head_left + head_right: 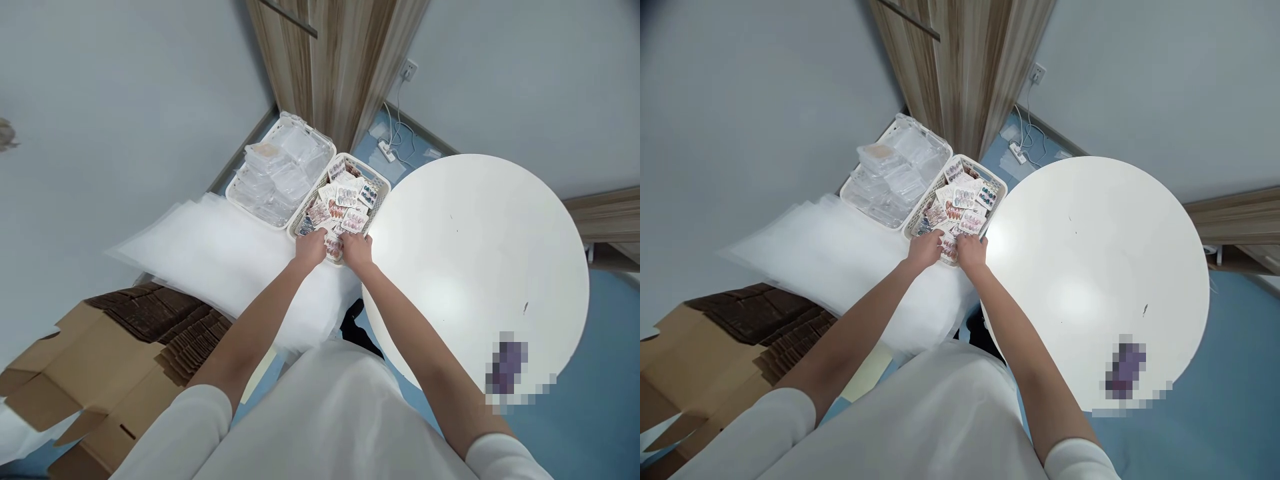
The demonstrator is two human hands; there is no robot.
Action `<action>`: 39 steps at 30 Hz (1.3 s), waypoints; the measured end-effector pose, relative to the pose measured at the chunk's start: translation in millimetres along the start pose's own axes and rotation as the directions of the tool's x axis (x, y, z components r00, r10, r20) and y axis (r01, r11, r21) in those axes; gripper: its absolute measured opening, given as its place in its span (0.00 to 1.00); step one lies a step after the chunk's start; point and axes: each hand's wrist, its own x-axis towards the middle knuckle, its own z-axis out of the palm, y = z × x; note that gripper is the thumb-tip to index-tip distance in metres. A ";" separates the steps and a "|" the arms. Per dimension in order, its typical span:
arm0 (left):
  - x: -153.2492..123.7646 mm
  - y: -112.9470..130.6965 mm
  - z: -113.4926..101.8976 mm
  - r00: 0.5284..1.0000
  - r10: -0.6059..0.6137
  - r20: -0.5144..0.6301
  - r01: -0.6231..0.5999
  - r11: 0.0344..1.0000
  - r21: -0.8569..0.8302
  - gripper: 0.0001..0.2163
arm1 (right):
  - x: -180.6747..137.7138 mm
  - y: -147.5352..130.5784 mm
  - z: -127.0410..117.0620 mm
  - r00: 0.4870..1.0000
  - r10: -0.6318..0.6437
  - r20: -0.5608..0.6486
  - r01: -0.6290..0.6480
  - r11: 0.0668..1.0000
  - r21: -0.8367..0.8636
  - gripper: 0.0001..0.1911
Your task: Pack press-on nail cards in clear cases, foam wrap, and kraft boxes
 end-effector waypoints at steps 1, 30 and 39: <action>0.1 0.3 -0.1 1.000 -0.001 0.008 0.001 1.000 0.000 0.15 | 0.4 -0.6 0.9 1.000 0.008 -0.005 -0.008 1.000 0.008 0.11; -18.2 25.3 -7.2 0.994 0.011 -0.113 -0.103 0.509 -0.854 0.04 | -53.6 39.5 -11.6 0.959 0.231 -0.165 0.101 0.266 0.959 0.15; -83.9 102.8 31.0 0.987 0.162 0.000 -0.079 0.484 -0.871 0.06 | -182.2 96.1 1.4 0.976 0.214 -0.034 0.022 0.058 0.998 0.16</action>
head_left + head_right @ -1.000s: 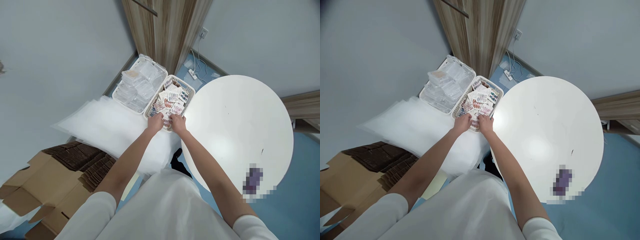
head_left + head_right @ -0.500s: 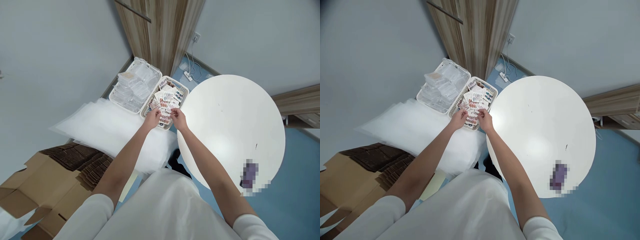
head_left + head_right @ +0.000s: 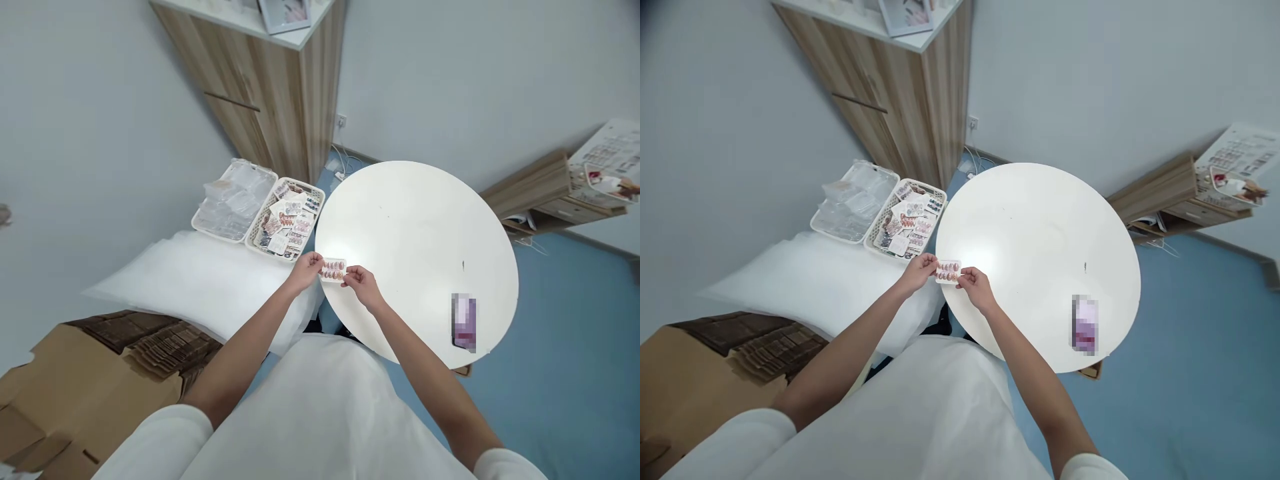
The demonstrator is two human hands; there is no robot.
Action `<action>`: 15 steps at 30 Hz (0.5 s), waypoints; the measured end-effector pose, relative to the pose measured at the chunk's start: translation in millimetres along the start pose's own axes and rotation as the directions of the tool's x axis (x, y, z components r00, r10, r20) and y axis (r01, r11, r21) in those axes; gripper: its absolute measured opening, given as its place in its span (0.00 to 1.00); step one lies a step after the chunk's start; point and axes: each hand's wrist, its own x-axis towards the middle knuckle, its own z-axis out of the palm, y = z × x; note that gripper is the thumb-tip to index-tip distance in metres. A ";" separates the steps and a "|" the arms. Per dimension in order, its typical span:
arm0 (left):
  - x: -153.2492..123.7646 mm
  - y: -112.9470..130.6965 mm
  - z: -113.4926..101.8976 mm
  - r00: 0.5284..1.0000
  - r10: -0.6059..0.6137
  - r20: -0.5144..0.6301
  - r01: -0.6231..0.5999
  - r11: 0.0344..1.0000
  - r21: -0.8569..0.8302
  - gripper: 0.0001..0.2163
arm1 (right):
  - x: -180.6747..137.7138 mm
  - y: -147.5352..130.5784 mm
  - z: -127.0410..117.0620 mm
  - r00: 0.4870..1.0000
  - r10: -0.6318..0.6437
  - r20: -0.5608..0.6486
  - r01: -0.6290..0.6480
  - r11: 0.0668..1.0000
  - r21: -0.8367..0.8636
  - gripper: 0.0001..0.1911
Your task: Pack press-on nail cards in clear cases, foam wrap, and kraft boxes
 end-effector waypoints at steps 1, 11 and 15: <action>-7.0 -0.3 13.1 1.000 0.000 0.016 0.000 1.000 0.010 0.06 | -12.3 1.5 -10.4 1.000 0.009 0.007 -0.009 1.000 0.009 0.17; -53.2 -3.6 120.4 0.990 -0.031 0.137 0.017 0.995 0.097 0.13 | -97.6 27.1 -107.4 0.996 0.038 -0.082 -0.035 0.998 0.043 0.17; -51.9 0.0 147.5 0.975 -0.019 0.221 -0.020 0.985 0.171 0.13 | -115.2 37.2 -139.4 0.993 0.038 -0.110 -0.029 0.996 0.079 0.17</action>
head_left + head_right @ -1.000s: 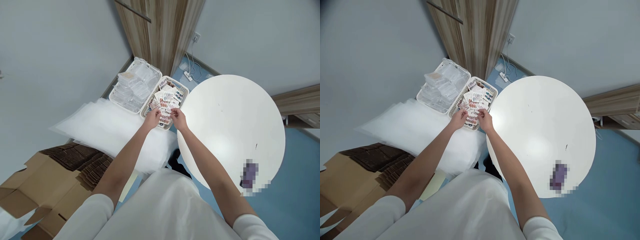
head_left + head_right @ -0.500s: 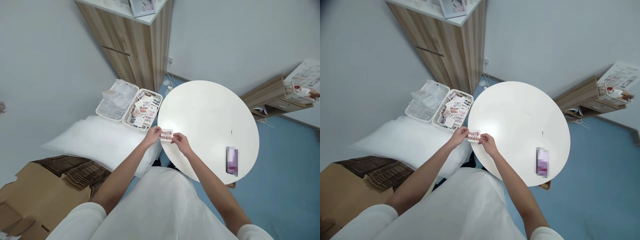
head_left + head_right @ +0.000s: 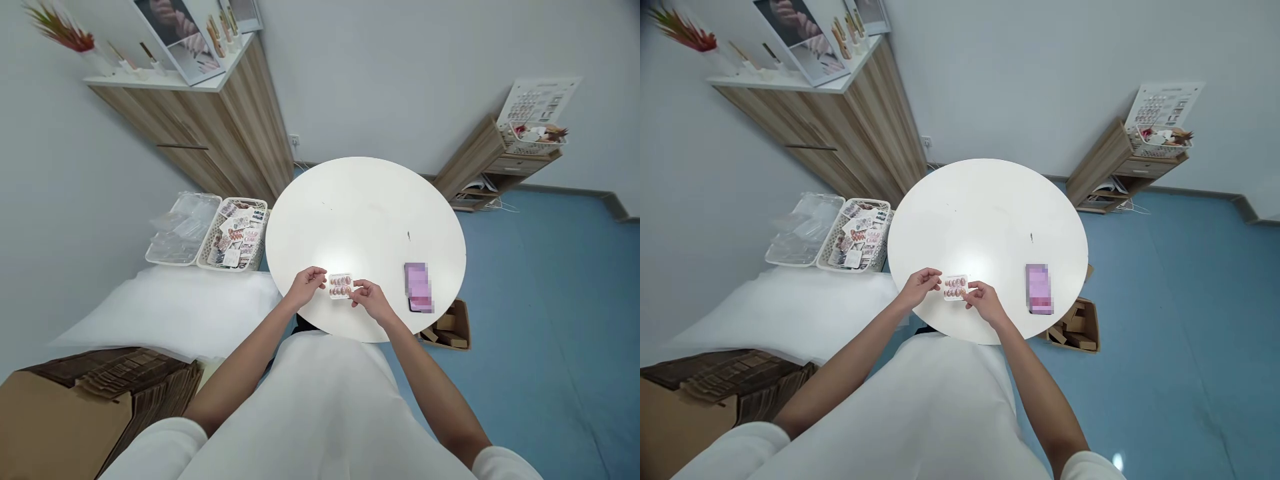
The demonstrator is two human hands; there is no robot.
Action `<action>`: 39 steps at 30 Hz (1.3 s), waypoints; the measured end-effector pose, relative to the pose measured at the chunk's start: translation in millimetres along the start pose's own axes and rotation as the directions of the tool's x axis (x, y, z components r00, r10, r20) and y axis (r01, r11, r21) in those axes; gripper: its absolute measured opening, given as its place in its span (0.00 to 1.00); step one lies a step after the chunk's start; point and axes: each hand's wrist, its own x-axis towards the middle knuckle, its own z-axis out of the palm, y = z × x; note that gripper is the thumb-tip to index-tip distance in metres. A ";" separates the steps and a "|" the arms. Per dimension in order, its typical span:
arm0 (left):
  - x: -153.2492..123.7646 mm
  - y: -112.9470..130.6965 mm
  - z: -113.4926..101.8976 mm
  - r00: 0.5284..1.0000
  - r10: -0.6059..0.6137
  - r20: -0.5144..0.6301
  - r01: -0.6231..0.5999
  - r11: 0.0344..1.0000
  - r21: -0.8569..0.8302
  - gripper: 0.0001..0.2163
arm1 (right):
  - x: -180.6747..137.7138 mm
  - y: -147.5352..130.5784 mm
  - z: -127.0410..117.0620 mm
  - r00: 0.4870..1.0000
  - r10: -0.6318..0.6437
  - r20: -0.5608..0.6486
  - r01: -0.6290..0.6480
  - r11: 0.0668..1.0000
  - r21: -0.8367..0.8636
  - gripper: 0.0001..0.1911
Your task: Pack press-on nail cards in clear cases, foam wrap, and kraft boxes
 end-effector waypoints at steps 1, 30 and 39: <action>1.6 2.5 6.7 1.000 0.005 0.019 -0.006 1.000 0.015 0.12 | -3.3 1.2 -6.1 1.000 -0.002 -0.004 0.002 1.000 0.008 0.17; 10.8 21.5 31.2 0.980 -0.045 0.196 0.038 0.999 0.038 0.13 | -16.1 -2.6 -13.8 0.973 -0.102 -0.206 0.123 0.988 0.093 0.14; 9.2 27.3 31.3 0.877 -0.056 0.477 -0.064 0.971 0.231 0.09 | -13.9 -6.0 -18.8 0.988 -0.105 -0.112 0.095 0.991 -0.093 0.14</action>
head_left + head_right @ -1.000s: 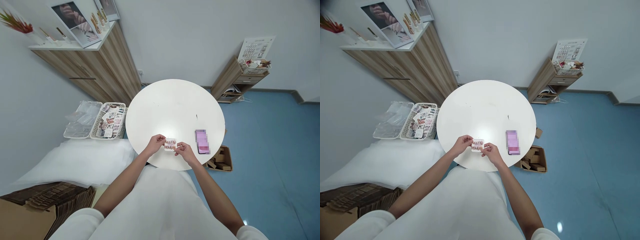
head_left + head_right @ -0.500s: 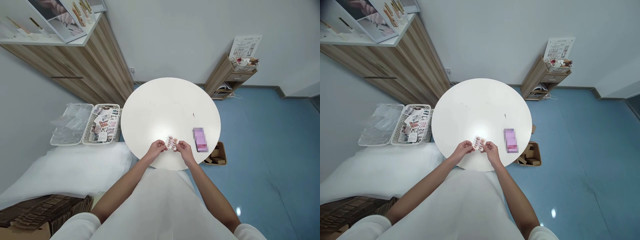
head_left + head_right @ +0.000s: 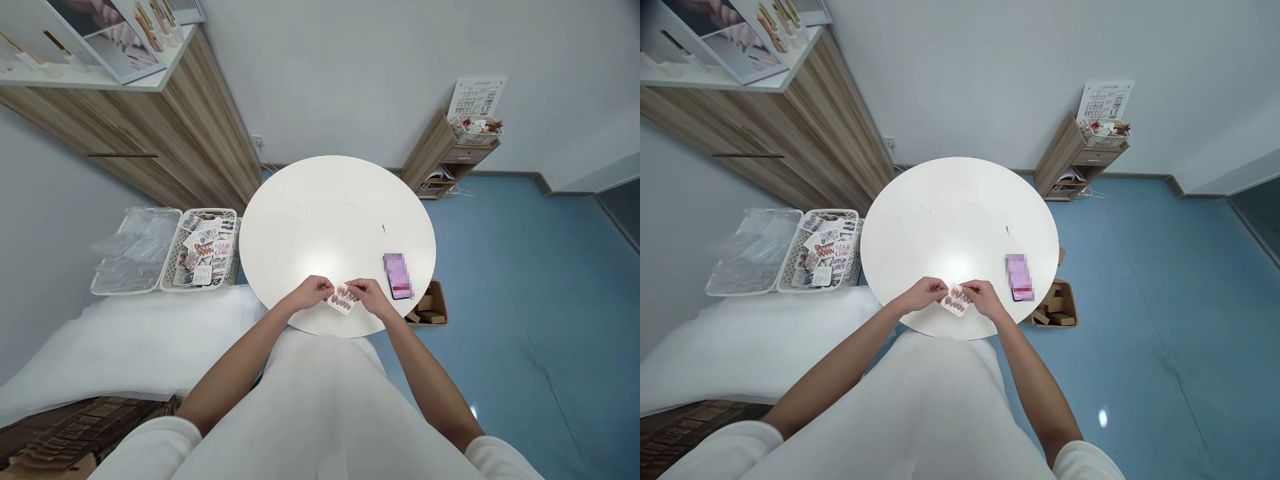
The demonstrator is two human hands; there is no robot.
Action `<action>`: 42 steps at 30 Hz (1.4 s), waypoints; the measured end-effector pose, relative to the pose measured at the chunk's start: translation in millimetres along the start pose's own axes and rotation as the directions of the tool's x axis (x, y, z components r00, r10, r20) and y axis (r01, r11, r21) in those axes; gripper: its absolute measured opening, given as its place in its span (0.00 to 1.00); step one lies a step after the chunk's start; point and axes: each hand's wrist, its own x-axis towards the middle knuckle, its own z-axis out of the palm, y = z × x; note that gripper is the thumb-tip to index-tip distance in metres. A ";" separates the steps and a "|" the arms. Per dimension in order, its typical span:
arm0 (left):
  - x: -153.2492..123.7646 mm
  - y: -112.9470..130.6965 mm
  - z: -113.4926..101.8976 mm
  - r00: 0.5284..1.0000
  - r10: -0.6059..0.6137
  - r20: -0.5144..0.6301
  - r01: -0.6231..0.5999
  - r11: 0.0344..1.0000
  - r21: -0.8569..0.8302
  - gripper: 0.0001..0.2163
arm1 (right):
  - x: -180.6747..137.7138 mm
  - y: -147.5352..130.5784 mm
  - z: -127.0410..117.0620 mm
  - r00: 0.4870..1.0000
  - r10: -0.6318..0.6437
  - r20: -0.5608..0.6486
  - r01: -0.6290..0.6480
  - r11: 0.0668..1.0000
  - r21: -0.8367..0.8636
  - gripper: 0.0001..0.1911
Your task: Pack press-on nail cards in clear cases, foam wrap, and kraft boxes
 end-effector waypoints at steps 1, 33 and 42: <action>-0.7 -0.5 0.8 1.000 0.002 -0.004 -0.002 1.000 -0.001 0.09 | 0.2 0.0 -0.1 1.000 -0.005 0.000 0.005 1.000 -0.002 0.14; -10.5 -6.9 31.3 0.973 0.113 -0.199 -0.093 0.990 0.107 0.36 | -19.8 26.4 -27.4 0.990 -0.138 0.029 0.141 0.972 -0.186 0.35; -15.7 -19.2 38.2 0.947 0.219 -0.234 -0.123 0.922 0.366 0.31 | -13.8 30.3 -23.3 0.988 -0.133 0.083 0.150 0.957 -0.248 0.35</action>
